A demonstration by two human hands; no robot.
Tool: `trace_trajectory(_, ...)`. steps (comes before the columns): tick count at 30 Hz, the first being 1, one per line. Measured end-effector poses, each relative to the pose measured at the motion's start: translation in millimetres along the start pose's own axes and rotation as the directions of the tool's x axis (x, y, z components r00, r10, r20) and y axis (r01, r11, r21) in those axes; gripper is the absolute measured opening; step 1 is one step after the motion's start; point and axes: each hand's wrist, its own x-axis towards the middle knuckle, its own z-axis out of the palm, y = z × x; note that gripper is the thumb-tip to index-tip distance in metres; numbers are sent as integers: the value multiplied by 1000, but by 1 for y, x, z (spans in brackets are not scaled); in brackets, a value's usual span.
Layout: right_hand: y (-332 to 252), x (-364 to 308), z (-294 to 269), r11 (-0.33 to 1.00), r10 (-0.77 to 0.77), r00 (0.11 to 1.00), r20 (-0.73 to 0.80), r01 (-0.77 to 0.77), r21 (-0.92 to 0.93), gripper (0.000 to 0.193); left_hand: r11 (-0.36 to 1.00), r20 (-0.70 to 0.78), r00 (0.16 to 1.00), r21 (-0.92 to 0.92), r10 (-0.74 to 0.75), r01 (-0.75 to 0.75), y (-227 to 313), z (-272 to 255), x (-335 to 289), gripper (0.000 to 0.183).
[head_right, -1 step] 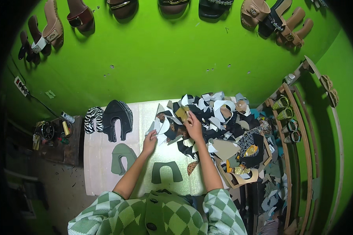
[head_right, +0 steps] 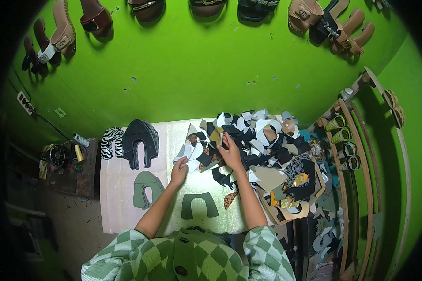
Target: Organizing and sorting various pieces of leather or fabric used for shoe manufacturing.
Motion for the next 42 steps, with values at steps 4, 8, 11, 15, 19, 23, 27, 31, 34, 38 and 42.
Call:
trace_trajectory(4,31,-40,8,825,-16,995,98,68,-561,44,988,-15,999,145,49,-46,-13,11,-23,34)
trace_trajectory(8,42,-76,36,636,43,970,241,160,-755,41,986,163,986,167,-24,-4,-8,20,-39,29)
trace_trajectory(11,49,-78,49,569,-79,975,209,216,-793,27,981,224,966,-112,-130,159,-20,20,-41,28)
trace_trajectory(15,44,-76,60,611,-170,971,169,239,-754,8,972,253,954,-130,-159,197,-19,11,-43,28)
trace_trajectory(19,28,-87,60,727,-209,954,214,298,-619,8,793,340,802,-209,-490,573,22,12,-41,40)
trace_trajectory(23,21,-103,62,794,-171,929,327,326,-512,11,736,339,808,-345,-481,583,23,9,-40,36)
trace_trajectory(27,19,-112,42,764,-205,940,272,328,-555,21,765,299,865,-408,-404,498,10,15,-44,29)
trace_trajectory(31,12,-114,3,665,-98,899,-426,-260,-700,35,825,309,893,-367,-327,429,-1,12,-40,37)
trace_trajectory(34,37,-120,-32,496,33,782,-622,-553,-669,45,886,203,958,-380,-200,266,22,28,-41,49)
trace_trajectory(38,49,-125,-37,780,104,893,-438,-347,-521,39,887,-133,963,436,233,-155,20,26,-44,63)
trace_trajectory(42,45,-119,-11,956,250,956,-156,-218,195,33,986,-72,994,152,78,-66,27,28,-53,46)
